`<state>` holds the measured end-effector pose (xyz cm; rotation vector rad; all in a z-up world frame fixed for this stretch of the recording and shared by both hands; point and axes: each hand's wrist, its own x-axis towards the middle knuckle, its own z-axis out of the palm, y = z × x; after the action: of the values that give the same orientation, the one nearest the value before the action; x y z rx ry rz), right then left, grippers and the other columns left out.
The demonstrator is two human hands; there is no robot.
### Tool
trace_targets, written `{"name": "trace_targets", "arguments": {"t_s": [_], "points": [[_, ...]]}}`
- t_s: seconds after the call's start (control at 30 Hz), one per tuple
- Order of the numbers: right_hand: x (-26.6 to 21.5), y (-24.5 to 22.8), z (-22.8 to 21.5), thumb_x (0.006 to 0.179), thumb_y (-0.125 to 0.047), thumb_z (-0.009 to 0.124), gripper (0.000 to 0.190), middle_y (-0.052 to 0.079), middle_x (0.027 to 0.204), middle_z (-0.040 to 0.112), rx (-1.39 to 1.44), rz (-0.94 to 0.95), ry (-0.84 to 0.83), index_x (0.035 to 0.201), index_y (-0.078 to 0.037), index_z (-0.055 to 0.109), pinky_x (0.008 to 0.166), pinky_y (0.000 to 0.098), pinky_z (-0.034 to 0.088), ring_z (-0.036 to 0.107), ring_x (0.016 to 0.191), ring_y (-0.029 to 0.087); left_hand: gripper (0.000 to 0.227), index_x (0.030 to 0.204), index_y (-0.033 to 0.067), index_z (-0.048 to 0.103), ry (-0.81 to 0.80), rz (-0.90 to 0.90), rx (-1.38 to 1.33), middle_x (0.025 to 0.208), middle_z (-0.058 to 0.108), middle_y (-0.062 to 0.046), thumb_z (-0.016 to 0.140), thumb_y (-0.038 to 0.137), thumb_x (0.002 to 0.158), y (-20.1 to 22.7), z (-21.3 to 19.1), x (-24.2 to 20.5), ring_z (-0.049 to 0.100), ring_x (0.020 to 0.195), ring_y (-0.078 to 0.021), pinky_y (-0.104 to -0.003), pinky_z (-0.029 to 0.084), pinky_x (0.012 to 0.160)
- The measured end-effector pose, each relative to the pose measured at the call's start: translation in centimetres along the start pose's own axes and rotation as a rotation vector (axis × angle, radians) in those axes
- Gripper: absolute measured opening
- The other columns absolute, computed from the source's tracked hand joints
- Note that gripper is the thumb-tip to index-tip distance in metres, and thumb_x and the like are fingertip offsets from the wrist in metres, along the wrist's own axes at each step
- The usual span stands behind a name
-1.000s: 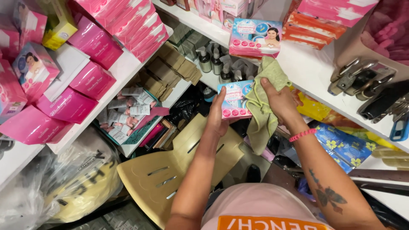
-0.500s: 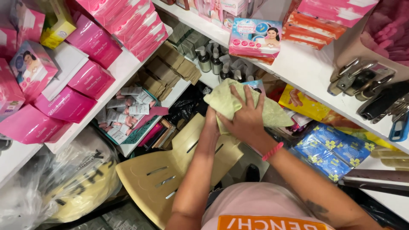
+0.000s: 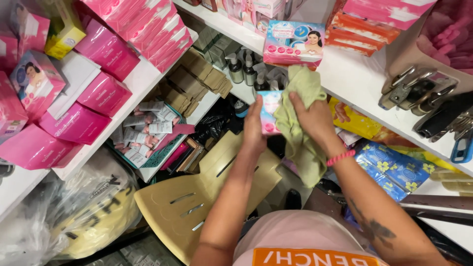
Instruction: The person wipes the surfaces of several small product boxes with a green cloth and then stacks them on a shelf. The person handles the boxes one at a time, wiping each before placing it in a neat pile.
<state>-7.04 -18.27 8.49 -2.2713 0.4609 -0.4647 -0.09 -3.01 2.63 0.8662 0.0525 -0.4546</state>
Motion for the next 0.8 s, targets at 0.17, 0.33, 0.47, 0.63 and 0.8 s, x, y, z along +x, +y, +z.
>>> {"name": "trace_targets", "arguments": {"t_s": [0.17, 0.33, 0.47, 0.63, 0.8], "points": [[-6.0, -3.1, -1.3, 0.098, -0.021, 0.069, 0.029, 0.020, 0.119, 0.074, 0.222, -0.320, 0.122, 0.120, -0.002, 0.071, 0.097, 0.0407, 0.053, 0.072, 0.112, 0.036, 0.058, 0.130, 0.0042, 0.059, 0.010, -0.072, -0.072, 0.113, 0.073, -0.011, 0.057, 0.052, 0.098, 6.0, 1.4, 1.1, 0.074, 0.092, -0.0243, -0.041, 0.063, 0.074], [-5.1, -3.4, -2.4, 0.093, -0.003, 0.077, 0.029, 0.020, 0.123, 0.073, 0.186, -0.486, 0.270, 0.122, -0.001, 0.072, 0.101, 0.0405, 0.053, 0.070, 0.116, 0.036, 0.062, 0.130, 0.0075, 0.058, -0.044, -0.132, 0.055, 0.118, 0.070, -0.016, 0.054, 0.058, 0.093, 8.2, 4.4, 3.7, 0.071, 0.093, -0.0277, -0.042, 0.060, 0.073], [-2.1, -2.7, -2.7, 0.094, -0.007, 0.079, 0.029, 0.015, 0.118, 0.076, 0.320, -0.358, 0.379, 0.122, -0.002, 0.071, 0.097, 0.0392, 0.055, 0.074, 0.110, 0.031, 0.056, 0.135, 0.0022, 0.047, 0.086, 0.262, 0.272, 0.136, 0.052, -0.023, 0.061, 0.037, 0.093, 6.0, 5.5, 8.9, 0.054, 0.122, -0.0317, -0.043, 0.045, 0.104], [1.2, -1.1, -2.8, 0.094, -0.011, 0.080, 0.026, 0.017, 0.115, 0.077, 0.181, -0.290, 0.412, 0.118, -0.002, 0.075, 0.093, 0.0410, 0.056, 0.075, 0.107, 0.033, 0.060, 0.128, 0.0030, 0.065, 0.168, 0.395, 0.686, 0.139, 0.056, -0.018, 0.047, 0.046, 0.091, 7.2, 9.0, 11.0, 0.038, 0.130, -0.0326, -0.040, 0.027, 0.111], [3.9, -0.7, -2.5, 0.096, -0.013, 0.079, 0.024, 0.017, 0.115, 0.076, 0.184, -0.255, 0.424, 0.118, -0.004, 0.075, 0.092, 0.0430, 0.055, 0.073, 0.107, 0.035, 0.061, 0.126, 0.0068, 0.068, 0.233, 0.382, 0.686, 0.141, 0.047, -0.023, 0.044, 0.049, 0.090, 6.2, 10.1, 14.4, 0.031, 0.134, -0.0351, -0.042, 0.016, 0.111]]}}
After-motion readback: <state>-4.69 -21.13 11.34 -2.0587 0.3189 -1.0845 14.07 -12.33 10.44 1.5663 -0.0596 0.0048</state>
